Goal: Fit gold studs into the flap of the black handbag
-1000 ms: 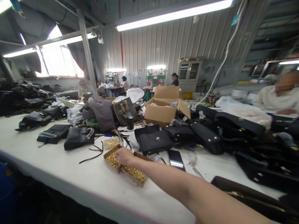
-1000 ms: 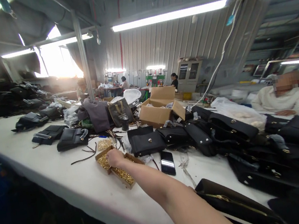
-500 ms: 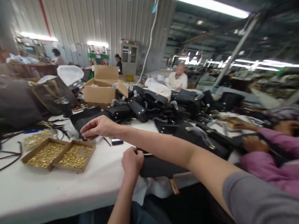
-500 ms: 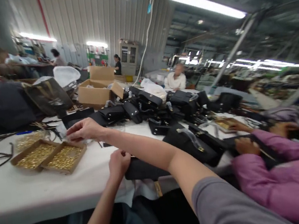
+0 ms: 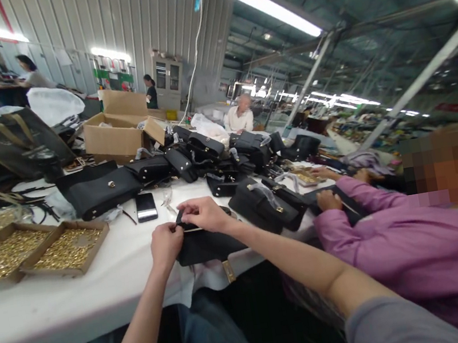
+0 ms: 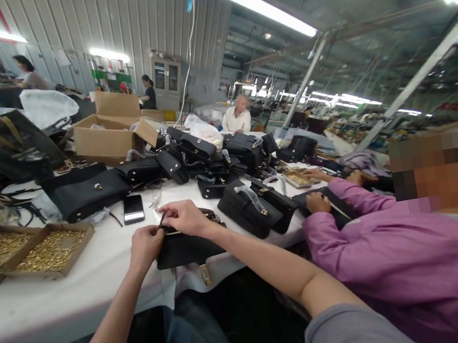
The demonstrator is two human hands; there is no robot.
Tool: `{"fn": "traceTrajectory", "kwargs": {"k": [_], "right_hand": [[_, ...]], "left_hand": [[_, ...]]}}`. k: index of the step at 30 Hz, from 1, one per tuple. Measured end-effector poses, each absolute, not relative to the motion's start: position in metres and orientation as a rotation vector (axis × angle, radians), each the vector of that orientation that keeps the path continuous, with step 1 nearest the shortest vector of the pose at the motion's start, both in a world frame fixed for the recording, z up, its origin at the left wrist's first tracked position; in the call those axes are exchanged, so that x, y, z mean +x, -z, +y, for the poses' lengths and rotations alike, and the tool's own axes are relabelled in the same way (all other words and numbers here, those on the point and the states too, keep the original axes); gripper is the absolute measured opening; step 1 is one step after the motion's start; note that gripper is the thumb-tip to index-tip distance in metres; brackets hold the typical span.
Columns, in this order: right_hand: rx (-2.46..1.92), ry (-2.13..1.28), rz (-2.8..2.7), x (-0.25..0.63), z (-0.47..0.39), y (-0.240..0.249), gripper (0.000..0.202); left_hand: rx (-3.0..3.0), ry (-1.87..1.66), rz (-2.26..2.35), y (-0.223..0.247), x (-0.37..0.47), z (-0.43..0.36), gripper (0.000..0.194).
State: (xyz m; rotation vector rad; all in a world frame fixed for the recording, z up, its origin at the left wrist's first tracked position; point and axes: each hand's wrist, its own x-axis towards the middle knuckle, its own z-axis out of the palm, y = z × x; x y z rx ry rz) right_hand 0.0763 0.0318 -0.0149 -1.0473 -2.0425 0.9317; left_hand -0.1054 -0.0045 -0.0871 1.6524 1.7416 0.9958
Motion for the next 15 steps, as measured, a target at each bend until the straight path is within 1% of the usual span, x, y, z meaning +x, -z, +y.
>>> {"fn": "traceTrajectory", "kwargs": {"k": [3, 8, 10, 15], "right_hand": [[-1.123, -0.728, -2.194, 0.081, 0.023, 0.029, 0.017], [-1.099, -0.326, -2.384, 0.082, 0.018, 0.040, 0.017], [-1.072, -0.261, -2.406, 0.083, 0.018, 0.043, 0.015], [-1.012, -0.229, -2.417, 0.087, 0.021, 0.051, 0.013]], "left_hand": [[1.656, -1.015, 1.709, 0.090, -0.107, -0.004, 0.030], [1.636, -1.061, 1.576, 0.096, -0.113, -0.004, 0.033], [1.605, -1.070, 1.527, 0.098, -0.115, -0.003, 0.034], [1.582, -1.091, 1.506, 0.098, -0.114, 0.000, 0.034]]}}
